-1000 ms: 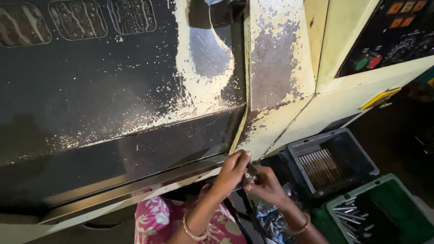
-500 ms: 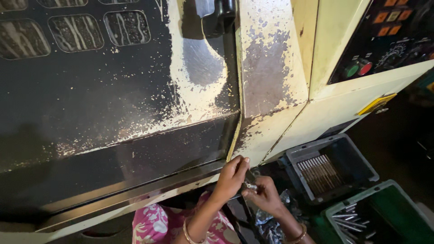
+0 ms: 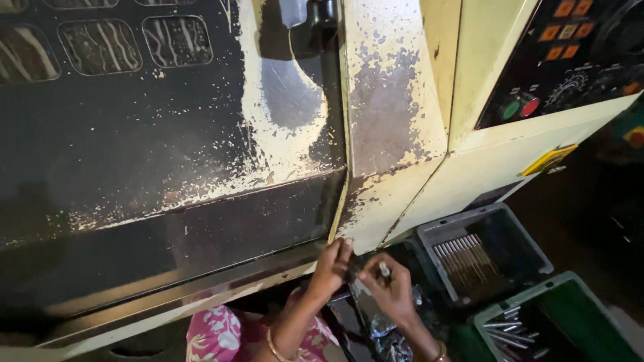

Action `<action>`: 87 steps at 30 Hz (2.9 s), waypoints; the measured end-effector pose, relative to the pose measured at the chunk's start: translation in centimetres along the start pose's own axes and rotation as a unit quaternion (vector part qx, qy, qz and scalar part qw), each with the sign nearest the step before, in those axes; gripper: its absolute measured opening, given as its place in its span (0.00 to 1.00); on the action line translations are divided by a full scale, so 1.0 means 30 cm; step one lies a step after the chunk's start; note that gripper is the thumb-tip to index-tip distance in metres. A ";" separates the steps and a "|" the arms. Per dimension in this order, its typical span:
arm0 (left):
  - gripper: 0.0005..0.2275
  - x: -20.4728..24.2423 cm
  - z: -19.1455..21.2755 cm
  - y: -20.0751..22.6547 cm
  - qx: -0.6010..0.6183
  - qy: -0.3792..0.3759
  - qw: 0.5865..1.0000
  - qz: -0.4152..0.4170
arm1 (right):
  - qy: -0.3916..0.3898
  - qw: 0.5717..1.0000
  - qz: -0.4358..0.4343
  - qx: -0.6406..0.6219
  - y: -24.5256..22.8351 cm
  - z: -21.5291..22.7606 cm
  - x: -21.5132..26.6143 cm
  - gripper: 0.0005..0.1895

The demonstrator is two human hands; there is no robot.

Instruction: The person operates a metalworking machine by opening and closing its door, inserting small metal rods into the chuck, and using a lever to engage the machine. The person repeats this cycle multiple times, retrieving rods from a nearby container and placing them into the machine.

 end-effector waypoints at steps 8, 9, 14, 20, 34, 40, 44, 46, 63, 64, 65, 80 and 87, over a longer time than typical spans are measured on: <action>0.10 0.060 -0.050 0.302 -0.171 -0.105 0.976 -0.081 | -0.001 0.979 -0.175 -0.109 0.151 0.018 -0.016 0.10; 0.11 0.065 -0.048 0.384 -0.226 -0.152 0.957 -0.104 | 0.004 0.971 -0.215 -0.109 0.225 0.024 -0.019 0.10; 0.25 -0.017 0.119 0.879 -0.304 -0.142 0.915 -0.223 | 0.058 0.958 -0.269 -0.084 0.580 0.040 -0.005 0.11; 0.35 -0.252 0.308 1.392 -0.203 0.177 0.805 -0.529 | 0.090 0.978 -0.125 0.141 0.784 0.058 -0.026 0.18; 0.51 -0.552 0.201 1.191 -0.251 0.222 0.796 -0.505 | 0.104 0.978 0.007 0.179 0.666 0.410 -0.398 0.14; 0.51 -0.527 0.199 1.167 -0.264 0.258 0.750 -0.549 | 0.095 0.856 -0.104 0.498 0.742 0.794 -0.662 0.17; 0.51 -0.531 0.195 1.163 -0.271 0.270 0.738 -0.556 | 0.024 0.782 -0.193 0.593 0.846 0.885 -0.710 0.19; 0.51 -0.539 0.198 1.163 -0.267 0.264 0.747 -0.548 | 0.058 0.780 -0.208 0.588 0.859 0.918 -0.709 0.17; 0.50 -0.543 0.220 1.142 -0.247 0.235 0.776 -0.530 | -0.056 0.887 -0.159 0.430 0.861 0.882 -0.619 0.19; 0.50 -0.548 0.220 1.140 -0.249 0.235 0.776 -0.530 | -0.058 0.915 -0.132 0.377 0.826 0.876 -0.623 0.20; 0.51 -0.552 0.219 1.134 -0.250 0.236 0.776 -0.529 | -0.045 0.919 -0.154 0.361 0.814 0.919 -0.616 0.20; 0.48 -0.541 0.210 1.164 -0.217 0.227 0.780 -0.541 | -0.019 0.801 -0.342 0.491 0.777 1.222 0.021 0.19; 0.47 -0.534 0.219 1.193 -0.205 0.237 0.788 -0.529 | -0.119 0.768 -0.288 0.560 0.759 1.062 0.028 0.27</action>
Point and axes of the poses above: each hand's wrist, its own x-axis away from the middle knuckle, its own z-axis out of the back of the hand, y = z × x, the point moved 10 cm from there along -x, towards the middle knuckle, and after that the axes turned 15 degrees about y, right-handed, at the moved point
